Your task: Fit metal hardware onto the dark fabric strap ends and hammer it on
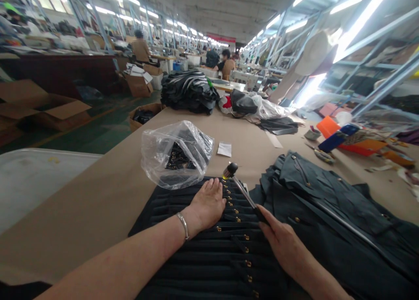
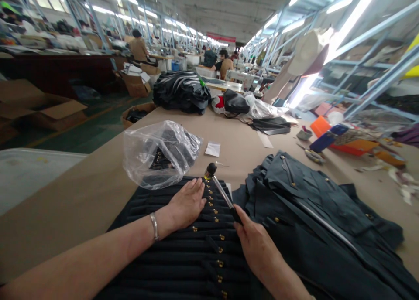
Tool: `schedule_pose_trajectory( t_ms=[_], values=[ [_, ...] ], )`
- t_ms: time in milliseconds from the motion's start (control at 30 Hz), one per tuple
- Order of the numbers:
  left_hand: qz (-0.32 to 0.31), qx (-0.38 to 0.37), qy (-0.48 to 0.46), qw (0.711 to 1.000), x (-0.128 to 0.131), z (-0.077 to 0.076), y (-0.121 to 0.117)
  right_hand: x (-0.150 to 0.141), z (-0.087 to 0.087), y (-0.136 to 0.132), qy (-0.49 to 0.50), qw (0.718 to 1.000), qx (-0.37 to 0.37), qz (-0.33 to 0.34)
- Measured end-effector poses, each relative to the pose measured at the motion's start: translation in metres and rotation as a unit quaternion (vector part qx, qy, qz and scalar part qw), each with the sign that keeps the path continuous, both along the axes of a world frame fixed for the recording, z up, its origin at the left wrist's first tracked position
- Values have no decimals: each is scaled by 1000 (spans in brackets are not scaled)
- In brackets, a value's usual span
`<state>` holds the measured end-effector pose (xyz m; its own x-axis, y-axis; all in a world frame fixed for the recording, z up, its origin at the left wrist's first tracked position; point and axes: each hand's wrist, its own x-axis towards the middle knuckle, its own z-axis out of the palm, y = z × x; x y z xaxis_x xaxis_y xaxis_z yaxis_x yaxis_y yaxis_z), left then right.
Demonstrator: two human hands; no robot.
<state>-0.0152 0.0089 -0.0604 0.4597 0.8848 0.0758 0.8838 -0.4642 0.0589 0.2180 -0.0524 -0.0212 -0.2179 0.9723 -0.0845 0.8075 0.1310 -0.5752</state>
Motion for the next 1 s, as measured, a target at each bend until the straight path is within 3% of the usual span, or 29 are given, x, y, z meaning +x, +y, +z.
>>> schedule_pose_trajectory(
  t_ms=[133, 300, 433, 533, 700, 833, 933, 1000],
  values=[
    [-5, 4, -3, 1000, 0, 1, -1, 2, -8, -15, 44, 997, 63, -19],
    [-2, 10, 0, 1000, 0, 1, 0, 6, -14, -15, 7, 999, -30, -6],
    [5, 9, 3, 1000, 1, 1, 0, 11, -10, -21, 33, 998, 20, -40],
    [9, 3, 3, 1000, 2, 1, 0, 17, -19, -32, 39, 995, 67, -55],
    [19, -3, 5, 1000, 2, 1, 1, 20, -25, -35, -46, 998, -28, -21],
    [16, -5, 12, 1000, 1, 2, 1, 23, -17, -45, 10, 1000, 5, -26],
    [3, -9, 18, 1000, 1, 3, 1, 27, -25, -56, 44, 997, 45, -35],
    [1, -10, 21, 1000, 1, 4, 0, 29, -34, -58, 23, 999, 19, -36]
  ],
)
